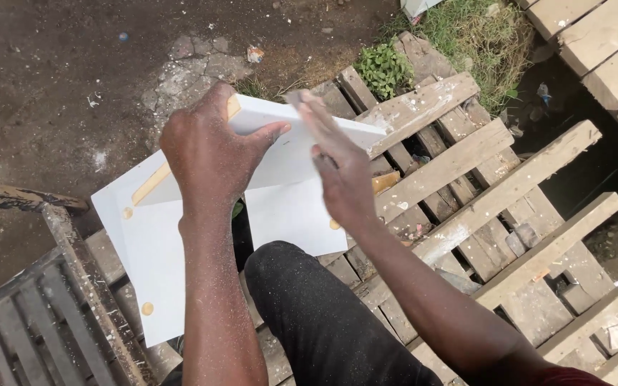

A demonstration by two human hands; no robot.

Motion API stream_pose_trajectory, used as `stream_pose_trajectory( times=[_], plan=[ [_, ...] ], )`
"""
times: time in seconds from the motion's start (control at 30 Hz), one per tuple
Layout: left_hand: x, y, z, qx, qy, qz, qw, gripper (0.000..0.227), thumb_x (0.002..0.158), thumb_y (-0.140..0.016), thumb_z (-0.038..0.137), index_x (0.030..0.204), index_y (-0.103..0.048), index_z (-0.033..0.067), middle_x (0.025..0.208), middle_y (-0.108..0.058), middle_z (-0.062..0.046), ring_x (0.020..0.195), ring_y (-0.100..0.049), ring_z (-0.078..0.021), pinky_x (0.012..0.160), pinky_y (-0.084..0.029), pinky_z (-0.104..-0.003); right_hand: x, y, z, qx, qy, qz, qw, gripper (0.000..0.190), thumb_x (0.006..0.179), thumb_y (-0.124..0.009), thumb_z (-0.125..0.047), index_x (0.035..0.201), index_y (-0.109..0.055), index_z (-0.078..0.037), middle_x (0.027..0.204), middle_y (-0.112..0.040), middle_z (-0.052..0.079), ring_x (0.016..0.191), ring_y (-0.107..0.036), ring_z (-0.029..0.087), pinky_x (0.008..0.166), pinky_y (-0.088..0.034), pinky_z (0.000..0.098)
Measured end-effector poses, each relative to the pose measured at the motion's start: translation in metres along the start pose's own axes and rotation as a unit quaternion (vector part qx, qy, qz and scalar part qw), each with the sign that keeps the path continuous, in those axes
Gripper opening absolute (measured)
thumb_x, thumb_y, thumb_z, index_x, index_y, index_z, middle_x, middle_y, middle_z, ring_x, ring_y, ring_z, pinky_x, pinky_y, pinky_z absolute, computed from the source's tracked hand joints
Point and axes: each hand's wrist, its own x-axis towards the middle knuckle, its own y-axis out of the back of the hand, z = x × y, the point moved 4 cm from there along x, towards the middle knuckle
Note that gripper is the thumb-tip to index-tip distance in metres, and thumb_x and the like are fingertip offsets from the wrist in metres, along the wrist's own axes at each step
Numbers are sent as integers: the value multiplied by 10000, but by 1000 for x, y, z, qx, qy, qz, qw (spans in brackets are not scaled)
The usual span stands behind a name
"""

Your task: Hand-sanding the edges and surfaces of wooden panels and strips on a pallet workbench.

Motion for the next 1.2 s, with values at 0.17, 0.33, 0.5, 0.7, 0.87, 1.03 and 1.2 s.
stream_pose_trajectory(
  times=[0.17,0.33,0.5,0.7,0.87,1.03,1.2],
  plan=[
    [-1,6,-5,-56,0,-8,998,440,783,-877,501,869,-620,154,651,-637,-78,572,-559,-332,494,-403,-455,-9,9,17,52,107,-34,992,597,1100,-290,-531,1503,-461,-124,1599,-448,111,1558,-387,314,1338,-343,470],
    [5,3,1,7,-2,11,1000,730,683,-939,801,878,-640,165,609,-648,-40,566,-568,-264,467,-383,-422,-6,17,22,10,-55,2,998,664,985,-435,-561,1446,-503,-88,1540,-482,169,1504,-382,337,1233,-310,510],
    [9,5,6,-33,-27,-20,999,471,868,-862,576,939,-693,142,631,-675,-9,533,-629,-207,402,-422,-402,-4,6,-15,67,122,-36,990,610,1112,-314,-528,1483,-465,-68,1575,-460,141,1542,-408,316,1342,-323,473],
    [1,-4,-8,7,-20,9,1000,740,736,-905,775,1038,-712,127,644,-681,-59,583,-613,-284,489,-413,-425,-11,23,46,-90,32,5,995,729,1055,-235,-598,1424,-516,-35,1479,-542,206,1390,-549,366,1141,-506,416],
    [6,7,5,-56,0,-59,997,331,825,-866,429,856,-654,177,681,-700,-51,581,-616,-322,529,-449,-488,-9,5,-43,40,119,-33,992,526,1130,-285,-424,1481,-470,-80,1574,-465,149,1551,-409,323,1333,-358,485],
    [-10,16,-24,-39,11,-40,998,722,766,-992,717,874,-577,136,620,-485,11,569,-427,-223,573,-370,-393,-30,37,156,-63,-7,-2,998,444,1091,-286,-250,1453,-504,-116,1567,-464,84,1336,-654,216,630,-653,94],
    [-11,17,-32,-79,5,-48,996,698,785,-1007,655,831,-542,136,650,-437,25,635,-330,-155,546,-294,-355,-73,118,307,-154,-149,63,975,383,1095,-384,-273,1231,-711,-126,1371,-659,178,359,-303,-2,304,-210,143]
  ],
)
